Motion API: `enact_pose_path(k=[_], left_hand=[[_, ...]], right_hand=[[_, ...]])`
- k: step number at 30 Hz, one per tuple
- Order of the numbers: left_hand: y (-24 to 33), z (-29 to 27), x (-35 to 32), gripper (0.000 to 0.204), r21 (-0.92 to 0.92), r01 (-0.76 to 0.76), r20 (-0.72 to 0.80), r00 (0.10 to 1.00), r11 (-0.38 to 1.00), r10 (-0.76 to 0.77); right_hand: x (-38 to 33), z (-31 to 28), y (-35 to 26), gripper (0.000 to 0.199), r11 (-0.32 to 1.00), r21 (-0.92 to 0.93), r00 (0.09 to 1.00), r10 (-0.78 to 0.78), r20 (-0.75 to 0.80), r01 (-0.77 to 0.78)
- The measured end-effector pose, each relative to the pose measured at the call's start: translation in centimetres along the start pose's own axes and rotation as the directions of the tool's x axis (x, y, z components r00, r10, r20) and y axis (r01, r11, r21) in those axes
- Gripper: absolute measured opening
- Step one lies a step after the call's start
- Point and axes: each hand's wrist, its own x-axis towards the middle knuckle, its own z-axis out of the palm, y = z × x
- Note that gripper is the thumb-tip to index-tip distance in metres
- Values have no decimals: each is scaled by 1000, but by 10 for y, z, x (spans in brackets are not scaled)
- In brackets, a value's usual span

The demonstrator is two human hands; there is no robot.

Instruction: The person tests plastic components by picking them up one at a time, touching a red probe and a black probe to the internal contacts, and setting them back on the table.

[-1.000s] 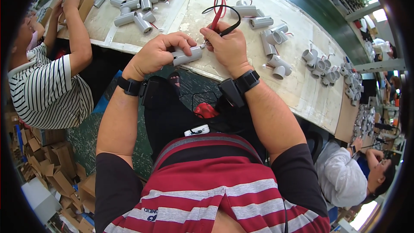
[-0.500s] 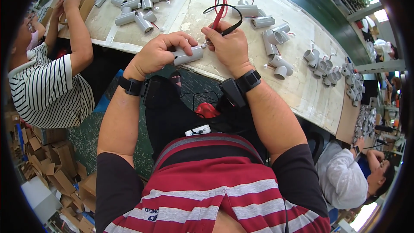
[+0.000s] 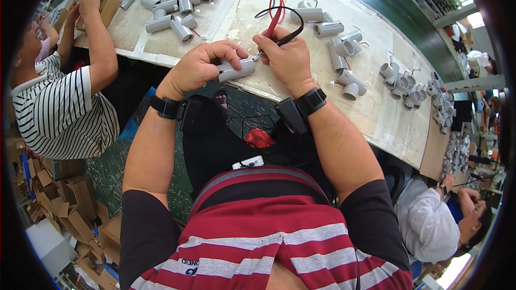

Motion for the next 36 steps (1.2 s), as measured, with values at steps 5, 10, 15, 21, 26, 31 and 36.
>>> enact_pose_path(k=[5,10,15,21,26,31,36], left_hand=[[0,1,0,41,-1,-6,-5,1000,1000,6],[-1,1,0,42,0,-8,-6,1000,1000,8],[8,0,4,42,205,-5,-50,999,979,16],[10,-43,41,26,915,-28,-128,925,401,356],[15,3,102,30,977,-9,-104,851,212,515],[-12,72,170,41,903,21,-242,850,429,468],[-12,65,172,47,807,57,-314,885,588,344]], right_hand=[[0,1,0,18,1000,9,1000,-3,1,3],[1,1,0,18,1000,-3,1000,-15,3,15],[4,-5,-8,20,999,-43,1000,-11,-24,10],[32,-34,-62,26,967,-208,983,-166,-76,148],[66,-71,-102,28,861,-425,944,-328,-44,279],[73,-83,-121,28,780,-538,921,-390,-18,320],[53,-91,-116,27,792,-549,934,-354,-56,268]])
